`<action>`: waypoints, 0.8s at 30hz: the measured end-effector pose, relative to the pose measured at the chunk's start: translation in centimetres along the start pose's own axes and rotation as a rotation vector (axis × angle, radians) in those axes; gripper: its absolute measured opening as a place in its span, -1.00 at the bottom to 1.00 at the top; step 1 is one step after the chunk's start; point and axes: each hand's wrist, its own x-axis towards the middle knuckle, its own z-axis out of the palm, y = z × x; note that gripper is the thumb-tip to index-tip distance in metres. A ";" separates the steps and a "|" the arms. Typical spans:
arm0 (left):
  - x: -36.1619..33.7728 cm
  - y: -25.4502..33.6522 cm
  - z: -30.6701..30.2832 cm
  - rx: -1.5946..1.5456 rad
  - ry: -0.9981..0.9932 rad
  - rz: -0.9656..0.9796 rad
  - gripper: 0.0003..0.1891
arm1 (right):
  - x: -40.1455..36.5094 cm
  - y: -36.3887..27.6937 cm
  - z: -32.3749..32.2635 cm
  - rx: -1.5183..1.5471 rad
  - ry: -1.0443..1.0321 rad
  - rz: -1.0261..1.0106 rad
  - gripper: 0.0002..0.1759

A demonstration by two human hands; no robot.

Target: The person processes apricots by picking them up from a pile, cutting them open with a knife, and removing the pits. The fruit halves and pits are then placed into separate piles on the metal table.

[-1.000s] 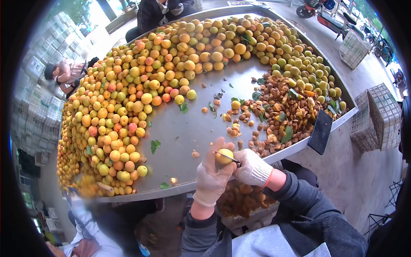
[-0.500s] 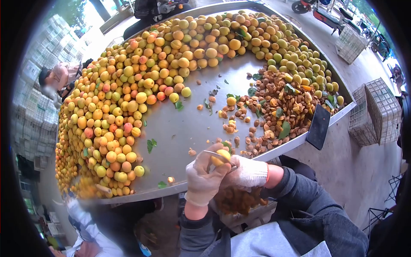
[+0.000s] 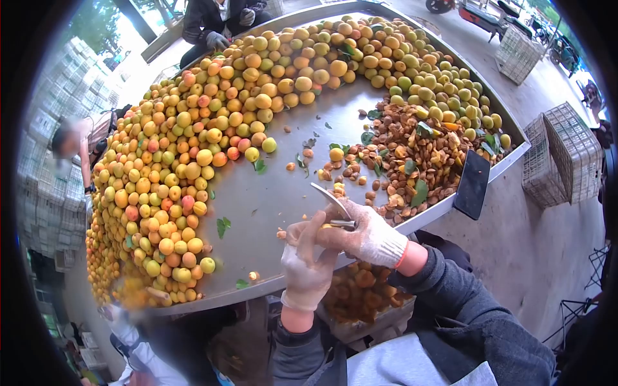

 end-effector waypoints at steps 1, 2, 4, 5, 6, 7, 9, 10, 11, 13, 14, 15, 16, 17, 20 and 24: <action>-0.1 0.1 0.1 -0.051 0.001 -0.044 -0.50 | 0.0 -0.2 -0.1 0.106 -0.038 0.075 -0.59; -0.2 -0.1 0.3 -0.051 -0.001 -0.045 -0.50 | 0.1 -0.2 -0.2 0.132 -0.028 0.095 -0.61; -0.5 -0.8 0.9 -0.404 0.032 -0.207 -0.55 | -0.3 -1.0 -0.2 0.135 -0.022 0.133 -0.63; -0.6 -0.8 0.9 -0.402 0.027 -0.207 -0.55 | -0.4 -1.3 -0.3 0.139 -0.014 0.170 -0.65; -0.8 -0.8 0.9 -0.836 0.109 -0.325 -0.55 | -0.3 -1.1 -0.8 0.294 -0.048 0.208 -0.67; -0.8 -0.8 0.8 -1.272 0.195 -0.440 -0.56 | -0.3 -0.7 -1.5 0.449 -0.081 0.244 -0.68; -0.6 -1.2 -0.1 -1.368 0.143 -0.455 -0.54 | -0.8 0.3 -2.8 0.464 -0.139 0.183 -0.69; -0.4 -1.4 -0.5 -1.465 0.093 -0.472 -0.52 | -1.1 0.5 -3.7 0.286 -0.334 0.104 -0.65; -0.4 -1.5 -0.7 -1.461 0.095 -0.471 -0.52 | -1.3 0.7 -4.1 0.102 -0.526 0.025 -0.60; -0.4 -1.7 -0.6 -1.574 -0.007 -0.481 -0.50 | -0.6 3.0 -3.8 -0.213 -0.191 -0.387 -0.71; -0.6 -1.8 -0.5 -1.575 -0.005 -0.486 -0.50 | -1.1 1.4 -3.6 -0.055 -0.054 -0.160 -0.76; -0.7 -1.9 -0.2 -1.587 -0.027 -0.553 -0.50 | -1.6 -0.7 -3.3 0.104 0.089 0.068 -0.81; -0.7 -2.0 0.0 -1.598 -0.052 -0.616 -0.50 | -1.6 -1.3 -3.0 0.303 0.195 -0.007 -0.83; -0.7 -1.9 0.4 -1.599 -0.059 -0.620 -0.50 | -1.4 -1.5 -2.9 0.469 0.243 -0.069 -0.81; -1.1 -1.6 1.8 -1.438 -0.035 -0.783 -0.49 | -0.5 -1.4 -1.4 0.786 0.402 -0.212 -0.83; -1.2 -0.7 2.8 -1.368 -0.065 -0.937 -0.43 | -0.4 -1.9 0.0 0.842 0.520 -0.357 -0.85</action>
